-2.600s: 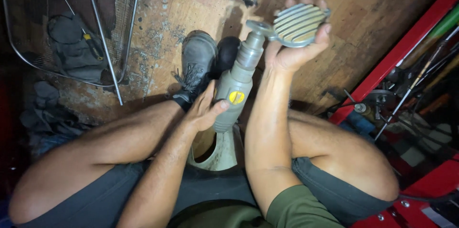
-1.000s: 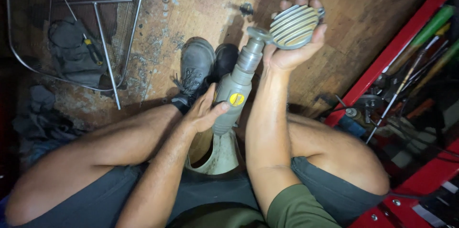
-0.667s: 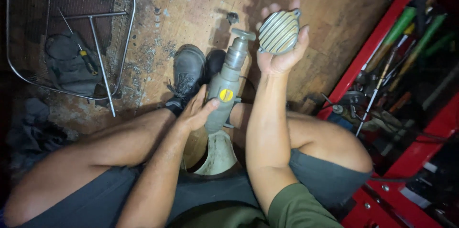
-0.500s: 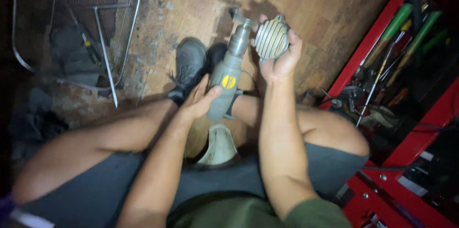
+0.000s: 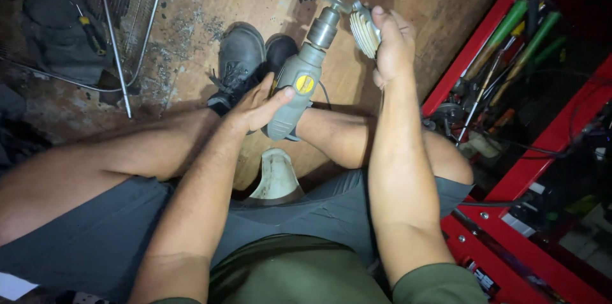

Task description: Cleaning a metal engine component using a right-angle die grinder, cleaning spray, and a rag.

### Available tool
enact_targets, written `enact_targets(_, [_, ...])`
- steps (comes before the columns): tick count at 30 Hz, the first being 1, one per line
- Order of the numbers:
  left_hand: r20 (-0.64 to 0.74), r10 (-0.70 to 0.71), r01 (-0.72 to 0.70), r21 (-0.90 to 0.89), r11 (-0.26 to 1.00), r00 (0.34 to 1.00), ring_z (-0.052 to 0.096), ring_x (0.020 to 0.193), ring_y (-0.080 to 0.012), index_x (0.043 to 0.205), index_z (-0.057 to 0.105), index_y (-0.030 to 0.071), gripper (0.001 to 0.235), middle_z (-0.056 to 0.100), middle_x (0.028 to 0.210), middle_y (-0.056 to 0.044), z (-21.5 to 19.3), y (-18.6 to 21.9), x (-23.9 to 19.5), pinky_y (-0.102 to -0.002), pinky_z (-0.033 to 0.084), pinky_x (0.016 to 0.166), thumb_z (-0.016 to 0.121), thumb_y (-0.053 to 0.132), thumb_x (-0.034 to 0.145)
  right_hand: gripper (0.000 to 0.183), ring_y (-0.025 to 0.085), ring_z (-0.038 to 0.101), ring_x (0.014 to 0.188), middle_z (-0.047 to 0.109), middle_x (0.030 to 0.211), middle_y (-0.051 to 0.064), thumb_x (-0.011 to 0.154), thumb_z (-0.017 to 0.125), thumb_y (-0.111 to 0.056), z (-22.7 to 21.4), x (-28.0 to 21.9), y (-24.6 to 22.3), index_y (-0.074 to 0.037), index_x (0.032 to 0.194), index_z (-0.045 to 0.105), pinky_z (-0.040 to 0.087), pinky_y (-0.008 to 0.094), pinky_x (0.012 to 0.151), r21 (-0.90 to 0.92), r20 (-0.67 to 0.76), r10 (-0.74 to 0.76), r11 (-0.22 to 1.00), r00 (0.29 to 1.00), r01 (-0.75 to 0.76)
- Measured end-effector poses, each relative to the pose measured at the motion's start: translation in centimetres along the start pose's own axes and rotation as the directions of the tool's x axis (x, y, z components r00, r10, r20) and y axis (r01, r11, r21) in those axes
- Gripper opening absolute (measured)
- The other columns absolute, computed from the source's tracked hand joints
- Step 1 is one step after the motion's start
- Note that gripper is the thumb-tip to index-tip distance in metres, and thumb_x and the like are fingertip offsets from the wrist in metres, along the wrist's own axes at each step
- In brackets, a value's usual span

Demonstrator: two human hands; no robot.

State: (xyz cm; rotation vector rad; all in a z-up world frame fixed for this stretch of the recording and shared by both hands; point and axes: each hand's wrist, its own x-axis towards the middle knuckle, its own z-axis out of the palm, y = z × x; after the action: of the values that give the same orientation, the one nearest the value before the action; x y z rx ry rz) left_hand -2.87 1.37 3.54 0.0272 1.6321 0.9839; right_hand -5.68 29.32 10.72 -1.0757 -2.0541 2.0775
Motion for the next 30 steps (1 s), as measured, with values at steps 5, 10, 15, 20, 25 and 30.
enact_targets(5, [0.020,-0.013,0.013,0.010,1.000,1.000,0.020,0.155,-0.0333,0.161,0.015,0.003,0.111,0.018,0.168,-0.019,-0.1,0.1,0.2,-0.046,0.019,0.125,0.037,0.077,0.081,0.022,0.009,0.054,0.063,0.068,0.076,0.002,0.096,0.062,-0.019,0.5,-0.2,1.1,-0.004,0.084,0.072,0.046,0.023,0.063,-0.069,-0.042,-0.065,0.996,0.997,0.062])
enact_targets(10, [0.005,0.042,-0.042,-0.009,0.999,0.999,0.023,0.154,-0.0360,0.159,0.017,-0.002,0.110,0.021,0.166,-0.024,0.0,-0.3,0.2,-0.045,0.021,0.124,0.040,0.075,0.084,0.023,0.009,0.053,0.061,0.066,0.073,0.001,0.097,0.062,-0.017,1.1,-0.1,1.4,-0.004,0.082,0.073,0.046,0.023,0.061,-0.118,-0.067,-0.100,0.989,0.993,0.092])
enact_targets(15, [0.047,-0.019,0.019,-0.008,1.000,0.999,0.023,0.153,-0.0381,0.161,0.015,0.003,0.111,0.019,0.167,-0.023,-0.6,1.0,-0.7,-0.051,0.023,0.123,0.040,0.076,0.081,0.022,0.009,0.050,0.063,0.062,0.072,0.000,0.095,0.063,-0.019,1.2,-0.1,2.0,-0.004,0.082,0.072,0.043,0.023,0.062,-0.112,-0.067,-0.100,0.990,0.993,0.092])
enact_targets(20, [0.035,0.036,-0.035,-0.020,0.999,0.999,0.032,0.148,-0.0386,0.160,0.019,0.003,0.107,0.028,0.162,-0.024,-0.3,0.4,-0.4,-0.050,0.029,0.119,0.040,0.075,0.083,0.019,0.010,0.055,0.061,0.066,0.074,0.003,0.095,0.062,-0.017,1.5,-0.7,3.7,-0.004,0.086,0.073,0.047,0.024,0.059,-0.097,-0.114,-0.030,0.995,0.993,0.019])
enact_targets(25, [0.020,0.036,-0.035,-0.039,0.999,0.999,0.026,0.153,-0.0371,0.160,0.018,0.000,0.110,0.023,0.166,-0.024,0.0,-0.5,0.7,-0.046,0.024,0.123,0.041,0.076,0.083,0.029,0.018,0.066,0.064,0.074,0.089,0.013,0.094,0.058,-0.020,0.3,-0.2,3.3,0.002,0.108,0.070,0.056,0.029,0.053,0.125,-0.216,0.054,0.992,0.975,-0.027])
enact_targets(30, [0.033,0.046,-0.046,-0.030,0.999,0.998,0.033,0.148,-0.0404,0.160,0.017,0.003,0.109,0.027,0.163,-0.025,-0.3,0.1,0.1,-0.053,0.030,0.119,0.040,0.075,0.083,0.043,0.022,0.069,0.069,0.073,0.093,0.017,0.095,0.053,-0.026,2.3,-1.2,1.3,0.009,0.116,0.069,0.059,0.033,0.057,0.276,-0.086,0.078,0.960,0.993,-0.052])
